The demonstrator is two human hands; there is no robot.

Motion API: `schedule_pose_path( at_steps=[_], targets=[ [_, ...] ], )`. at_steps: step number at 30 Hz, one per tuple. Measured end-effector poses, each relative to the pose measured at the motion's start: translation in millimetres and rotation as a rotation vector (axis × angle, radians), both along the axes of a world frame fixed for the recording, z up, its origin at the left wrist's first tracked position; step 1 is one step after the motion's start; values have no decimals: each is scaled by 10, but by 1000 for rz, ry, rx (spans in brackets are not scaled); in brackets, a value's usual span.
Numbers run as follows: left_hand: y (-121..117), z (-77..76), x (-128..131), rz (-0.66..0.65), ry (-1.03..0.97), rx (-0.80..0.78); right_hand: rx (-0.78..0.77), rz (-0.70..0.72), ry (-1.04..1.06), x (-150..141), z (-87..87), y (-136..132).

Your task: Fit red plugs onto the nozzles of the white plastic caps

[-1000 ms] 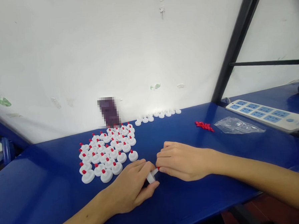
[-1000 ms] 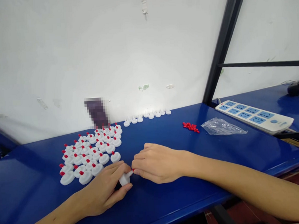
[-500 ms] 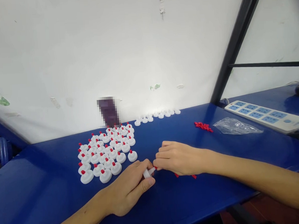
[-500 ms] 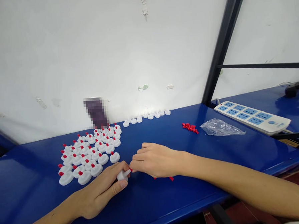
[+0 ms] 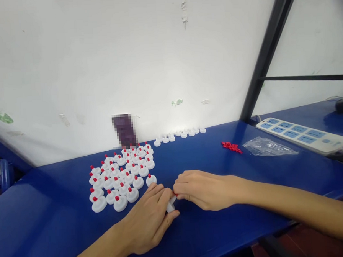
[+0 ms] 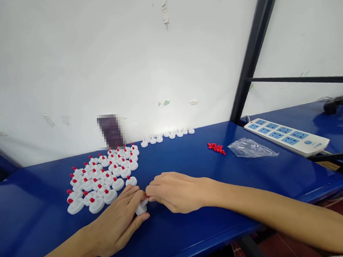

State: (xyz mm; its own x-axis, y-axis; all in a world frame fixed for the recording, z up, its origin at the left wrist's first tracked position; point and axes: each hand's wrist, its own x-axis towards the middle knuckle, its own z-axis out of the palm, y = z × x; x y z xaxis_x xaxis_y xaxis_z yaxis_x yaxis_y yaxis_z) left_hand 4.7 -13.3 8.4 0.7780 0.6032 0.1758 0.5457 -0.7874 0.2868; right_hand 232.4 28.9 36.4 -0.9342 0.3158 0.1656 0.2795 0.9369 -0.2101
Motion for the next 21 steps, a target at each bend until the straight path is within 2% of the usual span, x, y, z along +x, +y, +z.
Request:
schedule_pose_path(
  at_steps=[5,12,18,21],
  targets=[
    [2,-1,36,6,-7,33,-162,-44,25,19,50,-15],
    [-90,-4,91,80,149,311,-311,-47,31,-8,169,-34],
    [-103,26,146,97,222,357,-236,-98,3,-27,148,-54],
    [-90,29,157,131,141,425,-171,-99,35,-22,102,-14]
  ],
)
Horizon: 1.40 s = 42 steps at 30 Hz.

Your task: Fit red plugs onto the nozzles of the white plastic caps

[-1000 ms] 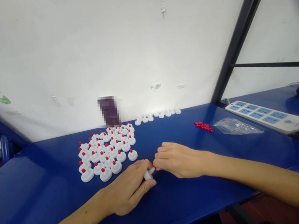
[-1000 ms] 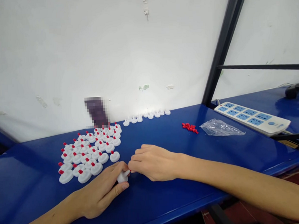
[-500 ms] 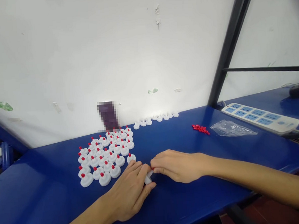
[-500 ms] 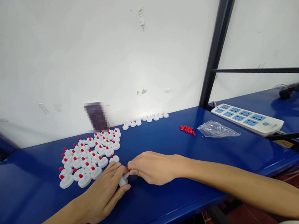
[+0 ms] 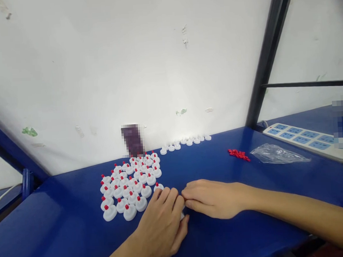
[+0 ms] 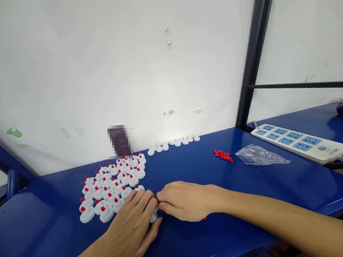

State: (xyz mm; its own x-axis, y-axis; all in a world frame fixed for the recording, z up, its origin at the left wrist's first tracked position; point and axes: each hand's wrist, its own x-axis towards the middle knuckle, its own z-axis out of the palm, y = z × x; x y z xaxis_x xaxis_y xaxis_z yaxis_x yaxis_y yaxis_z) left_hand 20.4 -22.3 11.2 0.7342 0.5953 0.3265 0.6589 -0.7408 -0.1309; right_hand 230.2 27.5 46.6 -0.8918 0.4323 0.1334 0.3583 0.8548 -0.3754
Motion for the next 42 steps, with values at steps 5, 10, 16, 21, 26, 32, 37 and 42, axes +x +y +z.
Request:
schedule_pose_path(
  at_steps=[5,10,16,21,26,32,37,42],
  targets=[
    [-18,49,-67,-63,-251,70,133,-139,135,64,-11,170],
    [-28,91,-92,-348,11,-259,201,-221,-51,-10,49,407],
    [-9,86,-65,-282,1,-334,133,-188,-247,-530,114,674],
    [1,80,-104,-283,-16,-357,195,-216,-179,-880,46,876],
    [22,65,-121,-266,-3,-334,312,-467,-137,-886,20,1293],
    [24,60,-124,-218,87,-296,299,-520,-206,-864,-1,1797],
    [25,55,-128,-217,95,-296,278,-480,-239,-903,-52,1839],
    [21,59,-126,-209,95,-308,298,-421,-240,-807,-23,1649]
  ],
)
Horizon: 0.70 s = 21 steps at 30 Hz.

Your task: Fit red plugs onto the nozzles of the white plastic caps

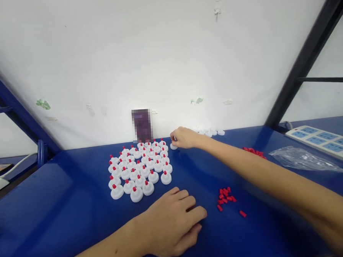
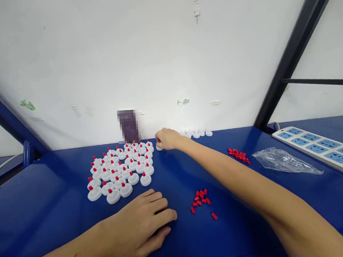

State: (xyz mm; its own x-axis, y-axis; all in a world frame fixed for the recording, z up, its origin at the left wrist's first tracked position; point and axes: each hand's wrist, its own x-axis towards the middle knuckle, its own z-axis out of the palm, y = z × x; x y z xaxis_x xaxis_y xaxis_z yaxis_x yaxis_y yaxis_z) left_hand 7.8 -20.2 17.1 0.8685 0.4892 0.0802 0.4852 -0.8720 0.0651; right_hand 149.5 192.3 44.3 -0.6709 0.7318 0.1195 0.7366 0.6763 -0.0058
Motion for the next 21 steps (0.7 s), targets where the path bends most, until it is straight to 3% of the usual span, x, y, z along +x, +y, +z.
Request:
schedule_pose_path(
  at_steps=[6,11,15,21],
  targets=[
    [2,-24,-4,55,-91,-125,-22,101,-11,403,29,-500],
    [27,-156,1,256,-382,-90,-75,228,110,756,-93,-948],
    [61,-215,9,246,-477,-34,-23,232,276,939,-280,-1006],
    [98,-255,30,365,-510,-139,261,398,415,995,-387,-1045]
  ],
)
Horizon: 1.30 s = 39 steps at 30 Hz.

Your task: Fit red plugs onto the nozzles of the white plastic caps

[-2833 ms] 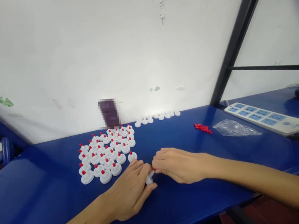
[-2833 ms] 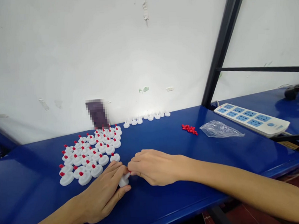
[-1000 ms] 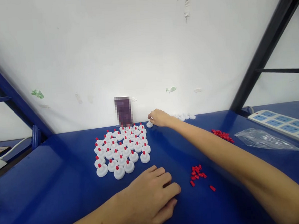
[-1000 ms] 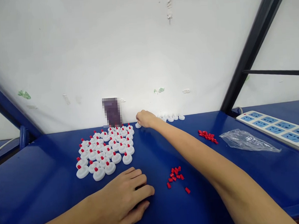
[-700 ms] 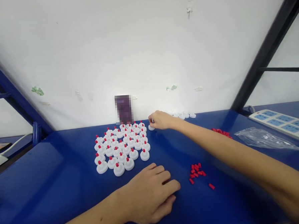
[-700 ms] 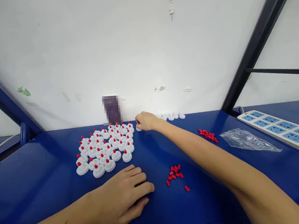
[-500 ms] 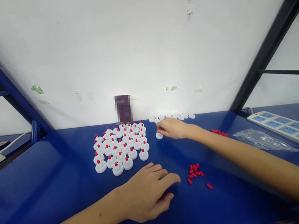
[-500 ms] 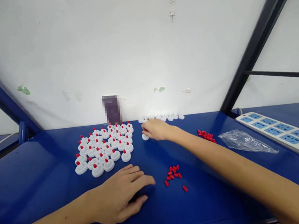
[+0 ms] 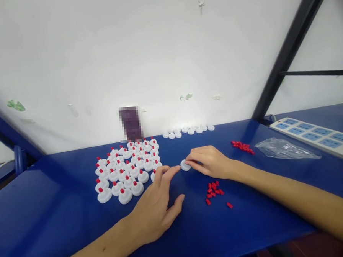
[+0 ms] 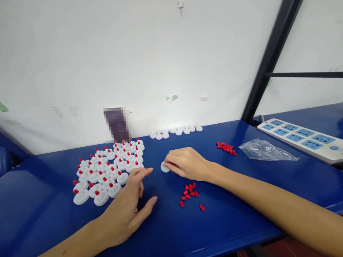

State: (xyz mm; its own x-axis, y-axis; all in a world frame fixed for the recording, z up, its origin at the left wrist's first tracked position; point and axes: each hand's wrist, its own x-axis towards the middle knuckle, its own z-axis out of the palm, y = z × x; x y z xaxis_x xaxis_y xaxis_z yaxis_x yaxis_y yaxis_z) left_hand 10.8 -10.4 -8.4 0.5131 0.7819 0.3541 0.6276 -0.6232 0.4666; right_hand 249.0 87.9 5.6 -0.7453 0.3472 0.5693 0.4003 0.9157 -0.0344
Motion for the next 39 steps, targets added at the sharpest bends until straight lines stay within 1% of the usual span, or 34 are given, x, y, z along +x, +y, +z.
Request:
schedule_pose_path(
  at_steps=[2,4,7,10,12,16,18,19,23,28,31,35,39],
  targets=[
    [13,-16,-5,0,-30,6,27,58,67,-26,29,-116],
    [23,-19,-16,-18,-35,20,33,110,92,-63,54,-259],
    [29,13,-27,-89,-10,2,48,174,35,-112,66,-435],
    [32,57,-28,-158,39,-54,22,211,-19,-111,102,-500],
    [32,72,-26,-141,60,-65,-70,186,-86,-71,175,-499],
    [22,75,-20,-76,104,-36,-339,32,-315,61,370,-496],
    [15,83,-16,-96,134,-17,-430,2,-406,114,431,-508],
    [13,91,-13,-114,146,-6,-451,3,-438,132,446,-515],
    [17,116,-5,-161,165,37,-447,19,-494,160,443,-544],
    [30,126,1,-217,186,47,-439,27,-465,158,410,-546],
    [28,138,4,-220,188,46,-459,25,-444,153,399,-530],
    [27,149,6,-224,197,42,-446,2,-420,156,387,-520],
    [35,150,8,-216,198,51,-449,29,-413,146,370,-523]
  ],
)
